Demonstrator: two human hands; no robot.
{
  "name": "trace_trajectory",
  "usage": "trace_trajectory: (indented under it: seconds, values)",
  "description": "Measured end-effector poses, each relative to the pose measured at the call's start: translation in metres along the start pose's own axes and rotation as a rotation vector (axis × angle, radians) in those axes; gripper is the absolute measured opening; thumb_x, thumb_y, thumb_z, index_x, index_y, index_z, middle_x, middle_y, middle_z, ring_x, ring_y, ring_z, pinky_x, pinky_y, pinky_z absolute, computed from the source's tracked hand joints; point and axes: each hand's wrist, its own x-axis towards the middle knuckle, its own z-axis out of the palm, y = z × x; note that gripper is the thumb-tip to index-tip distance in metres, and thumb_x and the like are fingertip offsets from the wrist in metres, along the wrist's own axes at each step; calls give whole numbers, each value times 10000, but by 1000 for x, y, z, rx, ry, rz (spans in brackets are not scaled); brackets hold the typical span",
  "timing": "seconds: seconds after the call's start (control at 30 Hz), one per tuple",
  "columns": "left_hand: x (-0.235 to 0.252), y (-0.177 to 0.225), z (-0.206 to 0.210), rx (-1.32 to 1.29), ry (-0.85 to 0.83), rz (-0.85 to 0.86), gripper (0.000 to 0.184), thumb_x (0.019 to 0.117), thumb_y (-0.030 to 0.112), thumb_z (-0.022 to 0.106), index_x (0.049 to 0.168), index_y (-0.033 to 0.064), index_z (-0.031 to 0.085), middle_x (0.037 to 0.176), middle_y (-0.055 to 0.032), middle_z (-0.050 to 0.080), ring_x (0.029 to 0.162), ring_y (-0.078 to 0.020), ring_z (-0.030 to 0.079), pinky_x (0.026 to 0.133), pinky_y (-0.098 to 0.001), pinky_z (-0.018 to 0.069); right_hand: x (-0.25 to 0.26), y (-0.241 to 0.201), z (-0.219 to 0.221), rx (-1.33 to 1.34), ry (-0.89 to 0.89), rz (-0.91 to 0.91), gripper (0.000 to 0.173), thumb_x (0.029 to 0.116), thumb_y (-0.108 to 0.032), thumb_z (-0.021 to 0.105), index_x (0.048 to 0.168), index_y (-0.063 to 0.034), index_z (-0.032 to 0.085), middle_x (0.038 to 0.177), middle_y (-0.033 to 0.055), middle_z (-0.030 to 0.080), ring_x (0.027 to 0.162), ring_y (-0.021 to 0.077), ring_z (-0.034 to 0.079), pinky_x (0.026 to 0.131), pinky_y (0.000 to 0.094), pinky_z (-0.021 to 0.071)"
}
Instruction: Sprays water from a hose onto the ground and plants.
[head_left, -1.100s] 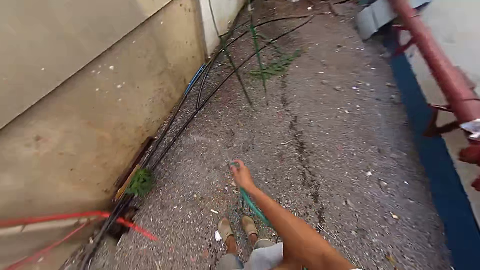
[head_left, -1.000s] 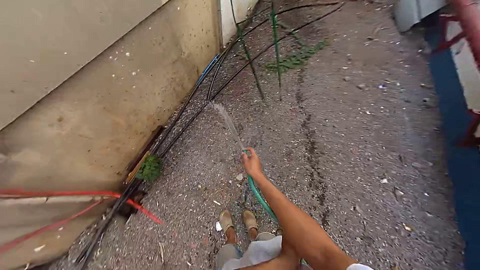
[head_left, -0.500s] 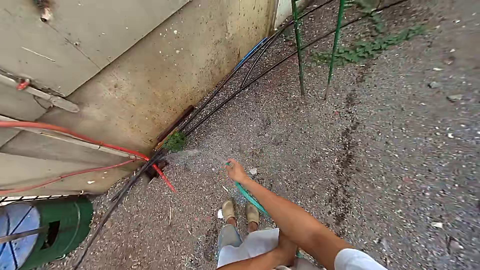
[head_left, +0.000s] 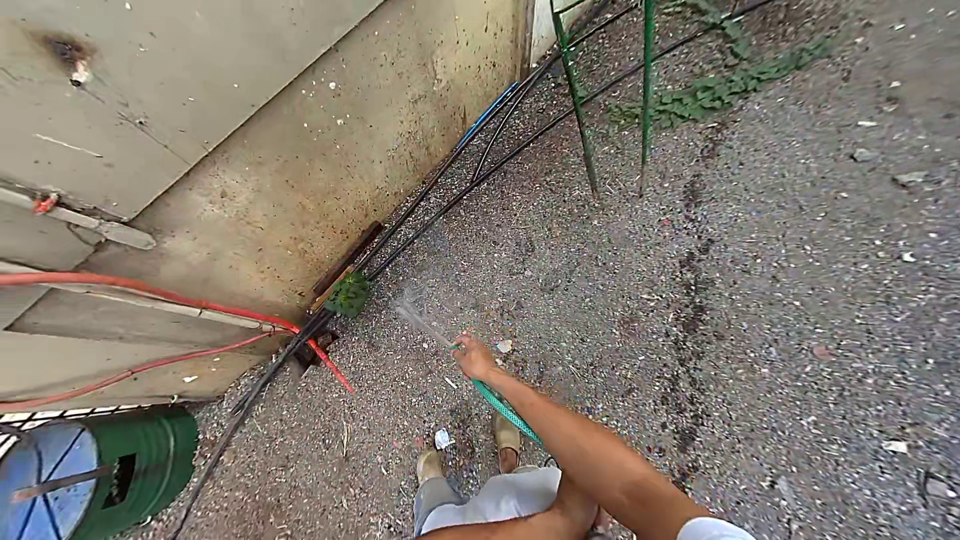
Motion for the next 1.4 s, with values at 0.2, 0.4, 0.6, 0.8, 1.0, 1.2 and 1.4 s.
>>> trace_trajectory:
  seconds: [0.2,0.4,0.6,0.8,1.0,1.2,1.4]
  values:
    - [1,-15,-35,190,32,94,295,957,-14,592,1235,-112,579,1095,-183,627,981,-187,603,885,-346,508,2,-35,69,-89,-206,-57,403,1100,-252,478,1476,-106,470,1039,183,650,738,250,651,716,415,558]
    - [-4,-7,-53,-218,250,71,141,979,-31,509,1099,0,576,863,-25,566,725,-78,540,689,-271,490,24,-56,98,-99,-166,-67,405,1097,-236,467,1477,-96,466,1105,200,660,829,280,686,775,442,567]
    - [5,-6,-53,-312,225,52,96,1008,25,485,980,83,556,699,31,522,552,-51,472,541,-235,439,40,-42,54,66,78,2,420,1103,-239,459,1489,-74,449,989,178,657,721,243,658,705,402,568]
    - [8,-9,-45,-315,160,60,133,1010,55,468,916,107,547,628,48,514,499,-44,459,501,-230,424,31,-38,3,82,287,19,422,1098,-248,479,1486,-82,463,991,188,673,743,264,676,723,421,574]
    - [-6,-19,-53,-191,95,132,119,989,46,509,1079,29,584,837,-12,587,707,-69,565,665,-267,505,20,-38,18,133,274,28,423,1102,-254,466,1493,-93,449,951,165,661,703,240,654,689,405,566]
    - [-19,-11,-61,-91,25,93,86,981,14,512,1007,50,586,754,13,552,620,-58,513,600,-251,470,16,-36,22,59,186,10,414,1089,-241,482,1474,-90,463,993,171,662,726,250,664,716,422,572]
    - [-42,-11,-99,16,-103,227,123,998,3,451,1028,10,570,833,-22,604,741,-57,575,711,-229,504,0,-63,4,148,472,-50,426,1088,-214,481,1491,-76,451,1086,223,684,859,328,703,793,495,579]
